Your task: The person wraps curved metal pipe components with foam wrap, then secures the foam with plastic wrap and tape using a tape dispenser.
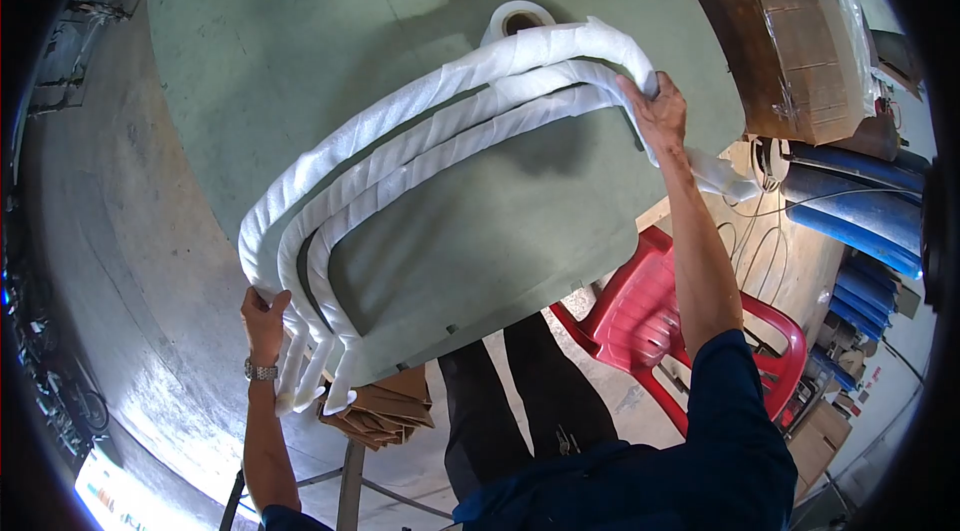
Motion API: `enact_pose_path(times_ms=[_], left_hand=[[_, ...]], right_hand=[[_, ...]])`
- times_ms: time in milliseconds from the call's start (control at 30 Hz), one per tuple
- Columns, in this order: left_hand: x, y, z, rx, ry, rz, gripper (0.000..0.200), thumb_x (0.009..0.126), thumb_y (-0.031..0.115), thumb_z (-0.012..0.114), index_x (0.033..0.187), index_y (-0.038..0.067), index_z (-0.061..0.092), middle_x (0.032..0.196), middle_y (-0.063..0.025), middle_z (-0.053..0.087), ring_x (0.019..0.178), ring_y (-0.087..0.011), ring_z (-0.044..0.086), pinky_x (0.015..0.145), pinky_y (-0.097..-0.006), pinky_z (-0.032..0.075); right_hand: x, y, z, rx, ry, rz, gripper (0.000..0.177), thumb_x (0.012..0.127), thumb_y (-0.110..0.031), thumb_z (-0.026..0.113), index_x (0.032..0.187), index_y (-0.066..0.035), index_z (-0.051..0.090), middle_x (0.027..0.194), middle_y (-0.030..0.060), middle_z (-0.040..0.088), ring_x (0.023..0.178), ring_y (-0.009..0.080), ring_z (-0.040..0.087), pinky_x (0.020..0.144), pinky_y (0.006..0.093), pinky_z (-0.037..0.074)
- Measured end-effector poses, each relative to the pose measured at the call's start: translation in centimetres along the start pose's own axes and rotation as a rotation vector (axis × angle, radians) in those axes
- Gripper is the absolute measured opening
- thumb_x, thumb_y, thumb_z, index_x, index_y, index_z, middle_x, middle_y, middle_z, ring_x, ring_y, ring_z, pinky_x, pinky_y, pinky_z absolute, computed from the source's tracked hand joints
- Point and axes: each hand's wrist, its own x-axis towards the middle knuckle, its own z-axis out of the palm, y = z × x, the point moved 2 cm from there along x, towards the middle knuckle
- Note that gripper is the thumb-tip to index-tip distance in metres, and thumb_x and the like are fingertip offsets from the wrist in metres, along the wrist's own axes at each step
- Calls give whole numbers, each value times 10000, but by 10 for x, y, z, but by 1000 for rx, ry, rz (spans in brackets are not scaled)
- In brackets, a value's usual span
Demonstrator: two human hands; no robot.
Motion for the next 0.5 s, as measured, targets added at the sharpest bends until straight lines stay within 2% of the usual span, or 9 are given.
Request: enact_pose_path(times_ms=[67, 167, 300, 400, 467, 500], left_hand=[[0, 0, -1, -121, -35, -29, 275, 842, 123, 802, 993, -17, 621, 897, -41, 674, 768, -104, 570, 695, -276, 471], [-4, -13, -3, -158, -84, -61, 306, 848, 145, 814, 1011, -20, 614, 927, -53, 678, 804, -104, 577, 724, -271, 474], [1, -33, -8, -154, -53, -70, 315, 859, 156, 814, 1027, -16, 611, 935, -55, 674, 811, -105, 565, 741, -271, 469], [7, -36, -12, -149, -19, -2, 300, 880, 173, 798, 1023, -8, 607, 906, -39, 648, 799, -99, 533, 721, -274, 453], [11, -41, -21, 7, -15, -14, 302, 904, 205, 780, 1021, -7, 600, 888, -37, 625, 788, -100, 507, 705, -280, 441], [11, -43, -22, -1, -27, 33, 290, 928, 229, 756, 974, -4, 590, 824, -24, 601, 751, -87, 490, 665, -269, 432]], right_hand=[[-10, -10, -2, 39, -10, 13, 732, 823, -653, 718, 1119, 10, 635, 1035, 262, 696, 977, 422, 688, 863, 490, 545], [-16, -5, 8, 101, -5, 12, 779, 835, -693, 684, 1126, 27, 629, 1030, 273, 690, 972, 428, 685, 872, 486, 540], [-35, -9, 13, 149, 42, 37, 807, 850, -708, 658, 1138, 45, 627, 1048, 285, 686, 974, 434, 675, 884, 479, 527], [-45, -15, 12, 190, 9, 65, 793, 856, -696, 659, 1143, 43, 629, 1066, 286, 684, 996, 428, 669, 887, 478, 520], [-54, -13, 8, 211, -3, 68, 794, 849, -704, 658, 1139, 34, 633, 1068, 282, 685, 1006, 427, 665, 895, 479, 518], [-59, -9, 8, 198, 32, 60, 796, 846, -714, 653, 1136, 27, 637, 1057, 278, 688, 1007, 427, 665, 894, 481, 518]])
